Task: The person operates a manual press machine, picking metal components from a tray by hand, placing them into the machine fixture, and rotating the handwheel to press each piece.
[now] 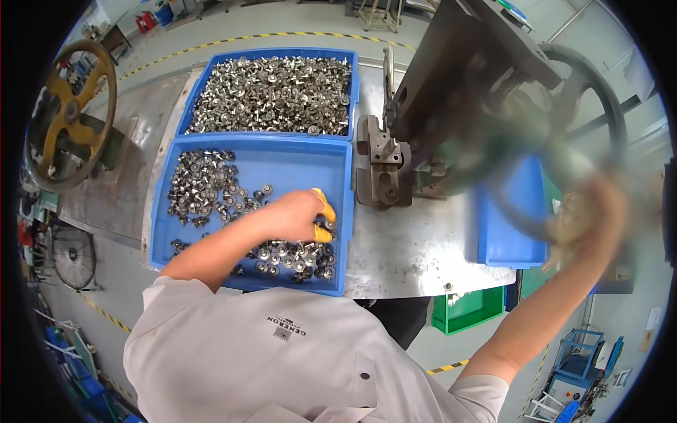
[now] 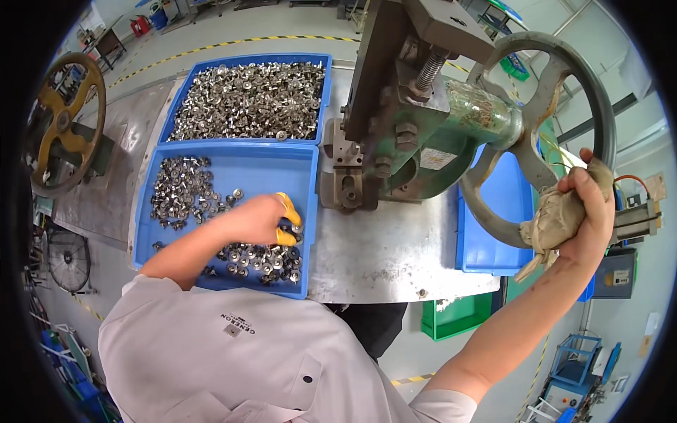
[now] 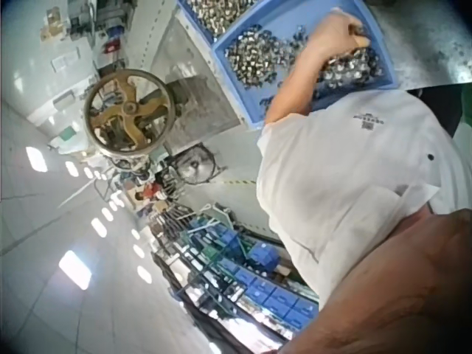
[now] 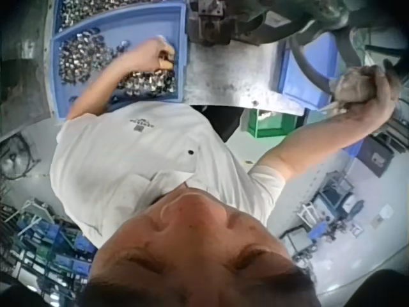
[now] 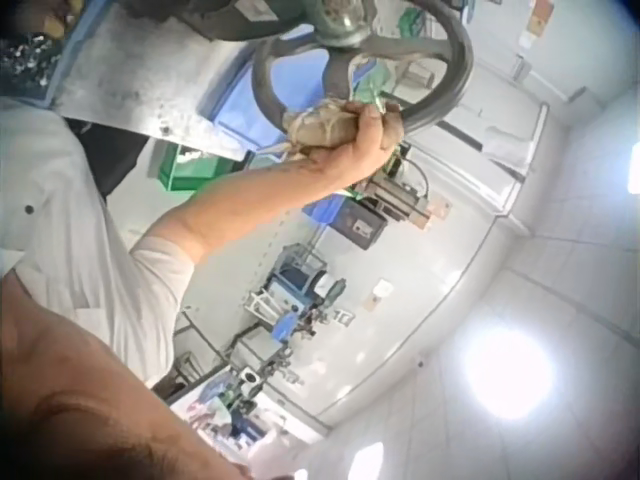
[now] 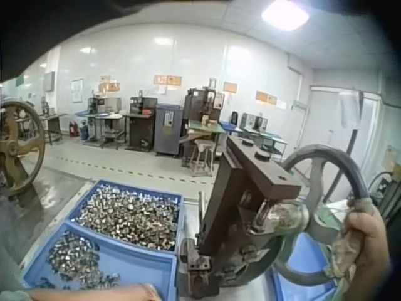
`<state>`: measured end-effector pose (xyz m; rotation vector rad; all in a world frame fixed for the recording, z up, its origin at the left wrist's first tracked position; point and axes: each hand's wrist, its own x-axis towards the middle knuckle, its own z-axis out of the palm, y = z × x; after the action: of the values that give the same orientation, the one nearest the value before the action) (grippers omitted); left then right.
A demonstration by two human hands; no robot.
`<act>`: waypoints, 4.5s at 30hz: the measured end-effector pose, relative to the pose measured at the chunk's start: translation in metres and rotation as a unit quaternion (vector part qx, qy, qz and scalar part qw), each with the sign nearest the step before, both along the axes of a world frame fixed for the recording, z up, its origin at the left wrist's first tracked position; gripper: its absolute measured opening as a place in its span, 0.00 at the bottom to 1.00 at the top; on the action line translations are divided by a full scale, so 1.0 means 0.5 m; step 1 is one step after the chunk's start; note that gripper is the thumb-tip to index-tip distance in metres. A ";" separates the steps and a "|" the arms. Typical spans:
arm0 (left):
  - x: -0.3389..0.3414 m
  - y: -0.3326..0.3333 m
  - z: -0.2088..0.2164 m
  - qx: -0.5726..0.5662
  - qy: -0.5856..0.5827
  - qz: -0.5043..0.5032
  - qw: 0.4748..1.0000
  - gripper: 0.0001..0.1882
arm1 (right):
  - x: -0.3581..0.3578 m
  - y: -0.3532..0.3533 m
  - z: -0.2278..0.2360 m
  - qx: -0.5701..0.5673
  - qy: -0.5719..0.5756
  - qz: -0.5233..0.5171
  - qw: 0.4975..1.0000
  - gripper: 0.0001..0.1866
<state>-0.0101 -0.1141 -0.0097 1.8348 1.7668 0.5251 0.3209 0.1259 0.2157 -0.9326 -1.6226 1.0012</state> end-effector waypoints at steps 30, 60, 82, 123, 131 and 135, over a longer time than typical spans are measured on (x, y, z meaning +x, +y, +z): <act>-0.058 0.066 -0.004 0.090 -0.447 0.314 0.833 0.08 | -0.033 0.006 0.047 -0.029 0.008 -0.010 0.999 0.22; 0.013 0.226 0.032 0.142 -0.290 0.213 0.922 0.07 | -0.063 -0.003 0.091 -0.053 0.009 -0.023 0.998 0.22; -0.087 0.163 0.046 0.214 -0.135 0.367 0.895 0.11 | 0.014 -0.035 -0.094 -0.005 0.074 -0.063 0.995 0.21; 0.027 0.226 0.017 0.299 -0.186 0.199 0.915 0.03 | -0.063 -0.006 0.081 -0.030 0.009 -0.011 0.999 0.21; 0.026 0.223 0.044 0.140 -0.354 0.250 0.890 0.03 | -0.056 -0.032 0.030 0.050 0.018 -0.029 0.998 0.14; 0.019 0.227 0.031 0.145 -0.351 0.247 0.891 0.03 | -0.016 -0.046 -0.125 0.092 0.131 -0.107 0.981 0.12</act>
<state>-0.0006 -0.0006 0.0058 1.0894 1.6537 1.5055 0.3130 0.1031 0.1533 -0.7938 -1.3386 0.7761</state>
